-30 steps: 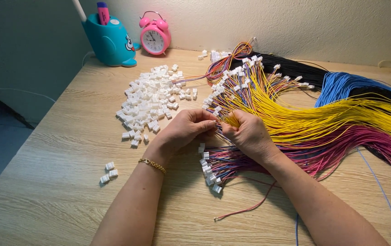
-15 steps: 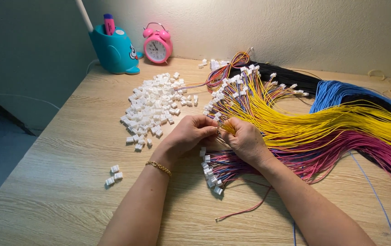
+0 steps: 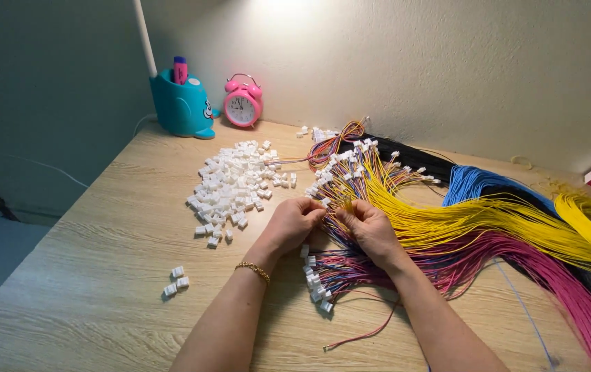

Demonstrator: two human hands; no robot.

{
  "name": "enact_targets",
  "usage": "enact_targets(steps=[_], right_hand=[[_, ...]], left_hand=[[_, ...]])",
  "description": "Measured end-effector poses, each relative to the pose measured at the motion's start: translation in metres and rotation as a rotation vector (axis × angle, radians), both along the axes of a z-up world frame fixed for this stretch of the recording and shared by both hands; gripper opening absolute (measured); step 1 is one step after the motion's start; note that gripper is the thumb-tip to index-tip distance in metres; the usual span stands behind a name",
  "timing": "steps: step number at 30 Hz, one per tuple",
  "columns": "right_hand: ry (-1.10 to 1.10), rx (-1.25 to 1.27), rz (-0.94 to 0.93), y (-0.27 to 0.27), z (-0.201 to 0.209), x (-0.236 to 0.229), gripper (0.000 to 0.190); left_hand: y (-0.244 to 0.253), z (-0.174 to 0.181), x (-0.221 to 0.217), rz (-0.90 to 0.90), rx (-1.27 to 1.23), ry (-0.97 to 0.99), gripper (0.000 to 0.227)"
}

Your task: The person assembles wire harnesses by inserting the ends of multi-colored wires into small white plastic connectors. The hands repeatedly pick up a connector and a wire, align them, and press them together to secure the connection.

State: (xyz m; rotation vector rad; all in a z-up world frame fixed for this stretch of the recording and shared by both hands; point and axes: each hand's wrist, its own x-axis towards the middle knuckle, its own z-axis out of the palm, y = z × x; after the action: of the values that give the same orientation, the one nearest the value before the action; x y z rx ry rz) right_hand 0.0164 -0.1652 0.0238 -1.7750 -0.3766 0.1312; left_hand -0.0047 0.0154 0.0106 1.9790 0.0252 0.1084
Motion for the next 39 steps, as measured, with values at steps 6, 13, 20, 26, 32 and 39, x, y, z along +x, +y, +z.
enact_targets(steps=[6, 13, 20, 26, 32, 39], right_hand=[[-0.046, -0.044, -0.063, 0.008, -0.003, 0.002, 0.020], [-0.027, -0.110, -0.041, 0.006, -0.005, 0.007, 0.018], [-0.078, -0.145, -0.043, 0.003, -0.008, 0.009, 0.015], [-0.146, -0.120, -0.028, 0.005, 0.002, 0.007, 0.016], [-0.177, -0.105, -0.035, 0.005, -0.004, 0.011, 0.015], [-0.098, -0.051, -0.037, 0.004, -0.015, 0.016, 0.012]], left_hand=[[0.002, 0.001, -0.003, -0.037, -0.035, -0.014, 0.023], [-0.001, -0.022, 0.014, -0.134, -0.547, -0.037, 0.025], [-0.002, -0.027, 0.017, -0.119, -0.542, -0.045, 0.019], [0.000, -0.017, 0.014, -0.060, -0.427, -0.067, 0.019], [0.000, -0.020, 0.015, -0.043, -0.433, -0.083, 0.021], [0.003, -0.026, 0.015, -0.056, -0.338, -0.064, 0.021]])
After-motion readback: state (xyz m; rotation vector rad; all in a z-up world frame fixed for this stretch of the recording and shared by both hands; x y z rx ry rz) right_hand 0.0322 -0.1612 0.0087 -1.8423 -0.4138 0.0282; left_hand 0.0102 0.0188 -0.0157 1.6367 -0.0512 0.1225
